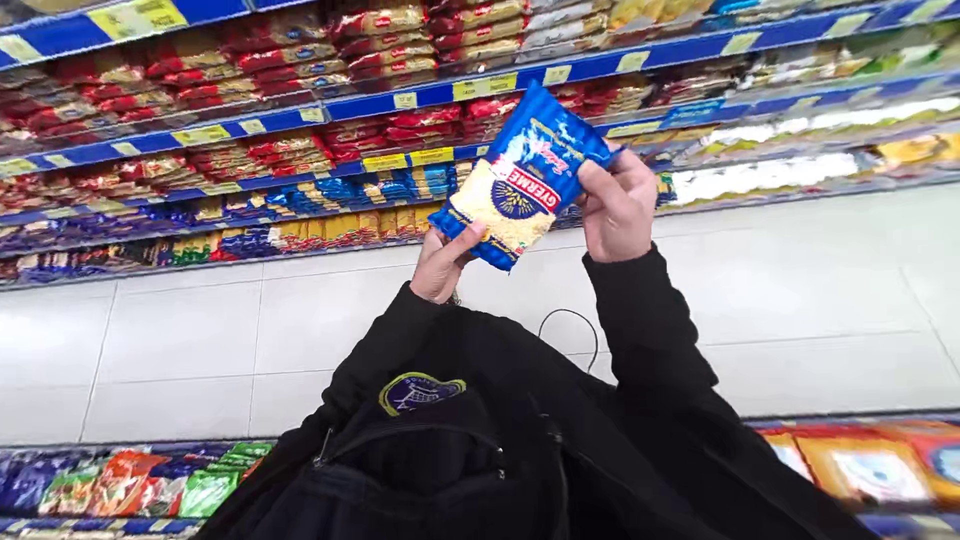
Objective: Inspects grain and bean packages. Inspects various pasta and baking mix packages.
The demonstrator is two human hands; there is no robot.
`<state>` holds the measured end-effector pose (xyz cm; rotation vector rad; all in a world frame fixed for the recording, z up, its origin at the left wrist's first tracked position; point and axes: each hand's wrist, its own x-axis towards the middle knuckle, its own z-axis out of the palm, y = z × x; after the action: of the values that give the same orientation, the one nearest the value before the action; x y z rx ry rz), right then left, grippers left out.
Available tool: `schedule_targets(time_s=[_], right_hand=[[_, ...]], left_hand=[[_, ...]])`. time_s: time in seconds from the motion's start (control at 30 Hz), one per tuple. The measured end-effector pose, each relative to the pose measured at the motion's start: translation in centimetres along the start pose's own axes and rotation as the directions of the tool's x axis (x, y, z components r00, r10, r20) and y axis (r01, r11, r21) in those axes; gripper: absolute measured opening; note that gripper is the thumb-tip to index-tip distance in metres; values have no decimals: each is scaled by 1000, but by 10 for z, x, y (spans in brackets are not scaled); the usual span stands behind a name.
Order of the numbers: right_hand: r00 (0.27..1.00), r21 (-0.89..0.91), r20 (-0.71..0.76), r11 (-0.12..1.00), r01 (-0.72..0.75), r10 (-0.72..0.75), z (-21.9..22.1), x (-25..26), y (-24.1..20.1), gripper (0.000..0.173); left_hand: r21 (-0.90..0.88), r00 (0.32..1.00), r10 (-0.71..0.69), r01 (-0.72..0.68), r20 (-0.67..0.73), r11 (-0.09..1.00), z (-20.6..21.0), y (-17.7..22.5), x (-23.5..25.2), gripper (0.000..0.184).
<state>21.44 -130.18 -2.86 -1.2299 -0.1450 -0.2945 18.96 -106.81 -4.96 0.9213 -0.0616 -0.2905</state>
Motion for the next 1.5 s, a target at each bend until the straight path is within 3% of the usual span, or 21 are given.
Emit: schedule_targets(time_s=[0.43, 0.53, 1.1, 1.5], right_hand=[[983, 49, 146, 993, 108, -114, 15, 13, -27, 33], [979, 66, 175, 993, 98, -108, 17, 13, -27, 42], [988, 83, 89, 990, 116, -123, 27, -15, -26, 43], [993, 99, 18, 989, 114, -116, 26, -27, -14, 42]], left_hand=[[31, 947, 320, -320, 7, 947, 26, 25, -17, 37], [19, 938, 346, -346, -9, 938, 27, 26, -17, 35], [137, 927, 373, -375, 38, 917, 15, 43, -1, 33], [216, 952, 297, -307, 77, 927, 11, 46, 5, 32]])
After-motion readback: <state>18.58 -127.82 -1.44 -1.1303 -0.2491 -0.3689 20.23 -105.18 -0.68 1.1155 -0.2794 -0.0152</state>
